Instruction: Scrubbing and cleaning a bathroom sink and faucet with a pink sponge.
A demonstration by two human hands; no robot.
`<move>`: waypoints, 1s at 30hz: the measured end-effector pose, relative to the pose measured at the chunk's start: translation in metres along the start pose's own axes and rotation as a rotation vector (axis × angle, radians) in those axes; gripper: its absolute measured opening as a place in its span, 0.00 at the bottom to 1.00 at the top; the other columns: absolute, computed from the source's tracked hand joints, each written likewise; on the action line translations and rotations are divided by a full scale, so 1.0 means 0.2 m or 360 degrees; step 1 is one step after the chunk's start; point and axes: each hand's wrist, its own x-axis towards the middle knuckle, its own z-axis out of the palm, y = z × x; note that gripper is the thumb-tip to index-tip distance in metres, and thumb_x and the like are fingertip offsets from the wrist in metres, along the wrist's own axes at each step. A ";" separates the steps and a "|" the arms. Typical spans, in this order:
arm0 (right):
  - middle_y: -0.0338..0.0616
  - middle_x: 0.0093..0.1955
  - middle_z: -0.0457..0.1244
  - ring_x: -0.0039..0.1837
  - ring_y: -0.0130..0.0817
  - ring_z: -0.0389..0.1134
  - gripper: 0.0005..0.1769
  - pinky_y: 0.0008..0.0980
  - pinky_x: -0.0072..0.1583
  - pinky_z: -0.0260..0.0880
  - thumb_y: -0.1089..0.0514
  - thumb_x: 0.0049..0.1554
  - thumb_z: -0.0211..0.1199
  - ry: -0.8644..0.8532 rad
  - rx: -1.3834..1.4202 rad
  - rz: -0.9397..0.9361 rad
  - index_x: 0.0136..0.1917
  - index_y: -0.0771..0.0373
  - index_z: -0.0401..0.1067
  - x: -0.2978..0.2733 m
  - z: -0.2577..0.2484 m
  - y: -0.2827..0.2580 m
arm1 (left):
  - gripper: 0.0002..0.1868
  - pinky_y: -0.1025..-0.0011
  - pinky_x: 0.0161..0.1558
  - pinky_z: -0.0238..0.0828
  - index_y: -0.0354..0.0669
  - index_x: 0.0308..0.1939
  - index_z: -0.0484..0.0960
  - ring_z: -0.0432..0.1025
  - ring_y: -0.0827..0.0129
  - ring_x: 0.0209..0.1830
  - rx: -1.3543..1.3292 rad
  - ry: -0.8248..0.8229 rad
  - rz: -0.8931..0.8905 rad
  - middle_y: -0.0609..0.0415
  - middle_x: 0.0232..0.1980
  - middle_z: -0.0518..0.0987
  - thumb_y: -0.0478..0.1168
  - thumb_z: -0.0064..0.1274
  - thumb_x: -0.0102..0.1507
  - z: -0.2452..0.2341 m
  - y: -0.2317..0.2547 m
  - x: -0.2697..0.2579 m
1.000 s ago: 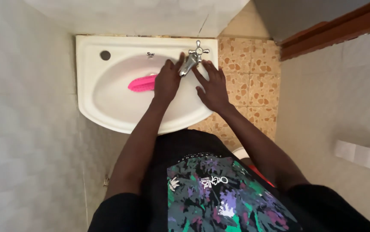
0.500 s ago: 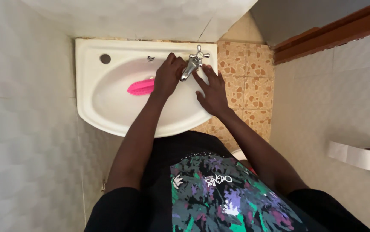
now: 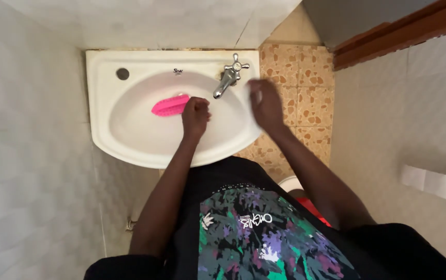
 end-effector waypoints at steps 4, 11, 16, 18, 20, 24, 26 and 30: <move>0.50 0.62 0.60 0.60 0.47 0.66 0.29 0.45 0.57 0.71 0.52 0.61 0.61 0.0070 0.0618 0.0294 0.72 0.62 0.60 0.31 -0.29 -0.56 | 0.08 0.68 0.33 0.68 0.42 0.39 0.75 0.69 0.65 0.30 -0.1612 -0.0115 -0.1364 0.55 0.31 0.72 0.41 0.47 0.71 0.15 -0.14 0.10; 0.52 0.61 0.63 0.65 0.52 0.61 0.21 0.46 0.66 0.64 0.61 0.61 0.62 -0.0102 0.0065 -0.0518 0.68 0.61 0.72 0.41 -0.22 -0.48 | 0.09 0.69 0.34 0.66 0.42 0.40 0.74 0.70 0.64 0.32 -0.2463 -0.0213 -0.1490 0.52 0.34 0.73 0.39 0.42 0.74 0.26 -0.16 0.19; 0.49 0.63 0.65 0.69 0.51 0.60 0.19 0.45 0.69 0.63 0.63 0.61 0.60 -0.0257 0.0049 -0.0750 0.65 0.58 0.75 0.45 -0.26 -0.40 | 0.10 0.69 0.33 0.64 0.40 0.41 0.72 0.70 0.64 0.32 -0.2439 -0.0180 -0.1593 0.51 0.34 0.74 0.40 0.39 0.73 0.21 0.02 0.22; 0.49 0.67 0.65 0.69 0.51 0.60 0.21 0.45 0.69 0.61 0.62 0.62 0.61 -0.0305 0.0045 -0.0853 0.68 0.58 0.74 0.46 -0.29 -0.41 | 0.09 0.70 0.34 0.64 0.40 0.42 0.73 0.69 0.65 0.32 -0.2382 -0.0142 -0.1603 0.51 0.34 0.73 0.38 0.38 0.73 0.21 0.02 0.22; 0.50 0.62 0.64 0.66 0.51 0.60 0.22 0.46 0.66 0.62 0.59 0.61 0.63 -0.0311 0.0072 -0.0730 0.69 0.59 0.74 0.43 -0.37 -0.51 | 0.09 0.70 0.33 0.64 0.40 0.41 0.72 0.69 0.65 0.31 -0.2464 -0.0193 -0.1523 0.52 0.33 0.73 0.38 0.38 0.73 0.22 -0.04 0.21; 0.50 0.51 0.63 0.56 0.46 0.64 0.19 0.43 0.57 0.67 0.53 0.64 0.67 0.0034 -0.0018 -0.0381 0.67 0.57 0.75 0.36 -0.30 -0.58 | 0.11 0.70 0.33 0.64 0.41 0.38 0.71 0.67 0.66 0.31 -0.2568 -0.0317 -0.1509 0.53 0.32 0.71 0.39 0.40 0.74 0.18 -0.08 0.17; 0.49 0.51 0.62 0.49 0.41 0.64 0.18 0.40 0.52 0.68 0.54 0.64 0.66 0.0063 0.0186 -0.0169 0.67 0.57 0.74 0.33 -0.26 -0.61 | 0.11 0.69 0.33 0.64 0.43 0.35 0.70 0.67 0.66 0.30 -0.2503 -0.0096 -0.1548 0.53 0.31 0.71 0.39 0.41 0.73 0.15 -0.14 0.15; 0.42 0.51 0.65 0.43 0.25 0.68 0.21 0.27 0.45 0.71 0.60 0.63 0.50 0.0153 0.1437 0.0334 0.69 0.53 0.61 0.28 -0.08 -0.28 | 0.09 0.69 0.35 0.64 0.46 0.33 0.69 0.65 0.67 0.30 -0.2529 0.0384 -0.1407 0.55 0.31 0.70 0.38 0.40 0.68 0.04 0.00 0.23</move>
